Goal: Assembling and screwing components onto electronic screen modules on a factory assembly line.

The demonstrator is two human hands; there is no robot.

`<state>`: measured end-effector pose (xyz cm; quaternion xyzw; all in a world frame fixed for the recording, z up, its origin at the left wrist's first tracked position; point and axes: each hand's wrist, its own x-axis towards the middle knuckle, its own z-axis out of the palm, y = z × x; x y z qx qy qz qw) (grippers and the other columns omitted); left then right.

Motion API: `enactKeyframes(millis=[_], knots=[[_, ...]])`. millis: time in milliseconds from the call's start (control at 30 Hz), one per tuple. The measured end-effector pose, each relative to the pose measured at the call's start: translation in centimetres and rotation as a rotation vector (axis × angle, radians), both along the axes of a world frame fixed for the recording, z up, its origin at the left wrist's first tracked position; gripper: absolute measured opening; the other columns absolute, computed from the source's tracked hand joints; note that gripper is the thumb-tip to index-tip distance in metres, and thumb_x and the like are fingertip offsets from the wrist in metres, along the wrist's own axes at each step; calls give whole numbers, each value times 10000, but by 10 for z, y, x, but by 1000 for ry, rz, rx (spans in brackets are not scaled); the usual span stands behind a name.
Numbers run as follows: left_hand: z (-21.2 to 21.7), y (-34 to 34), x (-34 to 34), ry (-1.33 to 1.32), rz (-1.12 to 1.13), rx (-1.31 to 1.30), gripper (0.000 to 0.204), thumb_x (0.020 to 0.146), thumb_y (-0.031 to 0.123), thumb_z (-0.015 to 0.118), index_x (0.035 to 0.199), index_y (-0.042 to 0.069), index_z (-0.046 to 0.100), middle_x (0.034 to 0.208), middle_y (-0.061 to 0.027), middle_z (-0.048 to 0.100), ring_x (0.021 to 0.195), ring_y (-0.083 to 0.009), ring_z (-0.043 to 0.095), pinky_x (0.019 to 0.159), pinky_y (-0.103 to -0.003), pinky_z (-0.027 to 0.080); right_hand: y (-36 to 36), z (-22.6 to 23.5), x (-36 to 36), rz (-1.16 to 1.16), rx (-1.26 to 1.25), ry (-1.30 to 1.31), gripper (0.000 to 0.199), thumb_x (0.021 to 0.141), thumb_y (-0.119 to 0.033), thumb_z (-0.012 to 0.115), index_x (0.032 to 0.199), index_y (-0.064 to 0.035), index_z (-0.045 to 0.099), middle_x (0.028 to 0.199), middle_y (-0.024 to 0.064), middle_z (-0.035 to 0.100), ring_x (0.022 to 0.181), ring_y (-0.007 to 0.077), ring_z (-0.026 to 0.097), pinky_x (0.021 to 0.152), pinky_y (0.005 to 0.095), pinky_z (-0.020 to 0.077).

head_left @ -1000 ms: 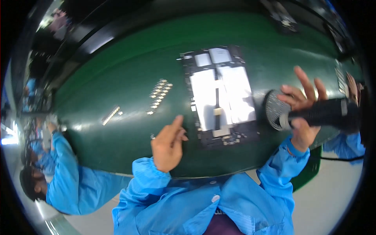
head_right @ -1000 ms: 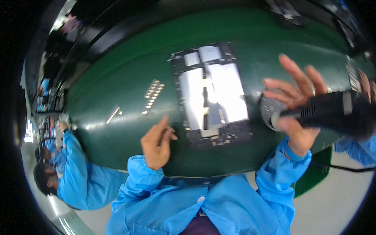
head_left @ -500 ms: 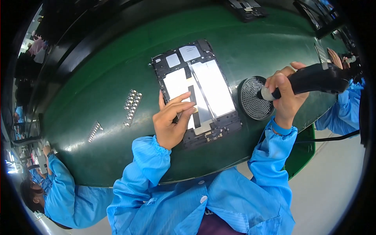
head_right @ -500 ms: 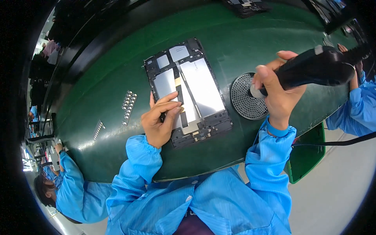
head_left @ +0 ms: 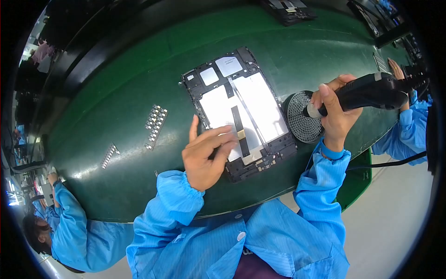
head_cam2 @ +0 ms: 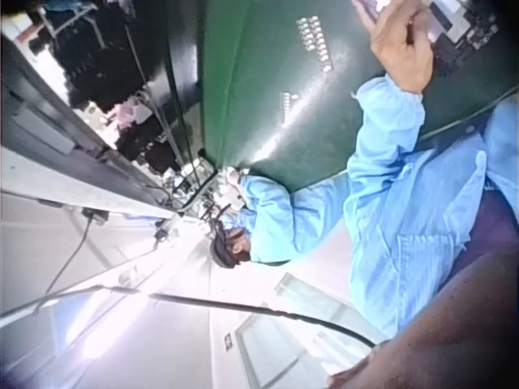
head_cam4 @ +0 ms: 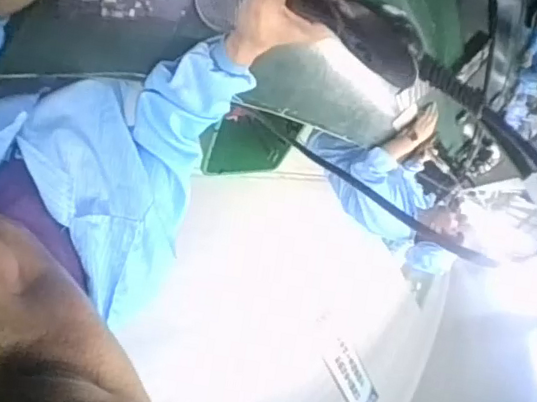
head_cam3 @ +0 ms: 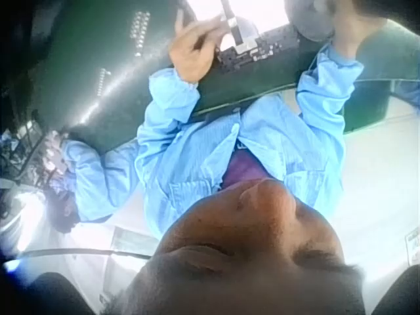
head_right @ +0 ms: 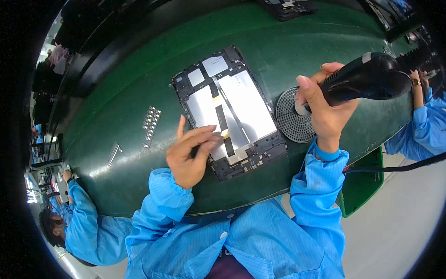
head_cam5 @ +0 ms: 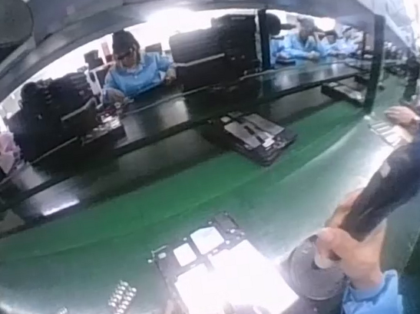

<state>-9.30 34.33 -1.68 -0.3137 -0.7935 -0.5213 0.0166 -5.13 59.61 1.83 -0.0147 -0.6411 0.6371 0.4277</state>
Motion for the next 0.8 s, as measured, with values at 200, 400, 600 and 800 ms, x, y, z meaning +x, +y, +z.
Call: enactKeyframes(millis=[200, 400, 600, 800], knots=[[6, -18, -7, -315, 133, 263, 104, 829, 27, 618, 906, -42, 604, 839, -127, 669, 742, -189, 656, 785, -334, 488, -2, -3, -3, 4, 4, 4, 354, 737, 49, 686, 1026, -1, 487, 628, 79, 569, 517, 148, 560, 487, 246, 445], [3, -21, -24, -453, 152, 386, 219, 865, 64, 592, 1042, -63, 569, 905, -151, 654, 730, -164, 633, 672, -242, 502, -1, -5, -4, -5, -9, -20, 355, 735, 55, 683, 1026, 2, 486, 630, 76, 570, 514, 143, 560, 477, 244, 444], [2, -39, -37, -570, 208, 394, 310, 859, 55, 592, 1149, -40, 538, 922, -118, 654, 631, -72, 515, 589, -192, 426, -12, -7, -11, -18, -30, -65, 365, 728, 74, 668, 1035, -23, 497, 639, 49, 555, 516, 125, 541, 468, 237, 421], [-10, -34, -54, -1075, 48, 698, 223, 879, 105, 562, 1061, -23, 564, 982, -139, 633, 794, -158, 605, 717, -274, 494, 4, 0, 13, -48, 24, -1, 380, 785, 44, 595, 1132, 2, 445, 681, 81, 526, 562, 158, 516, 571, 320, 452]])
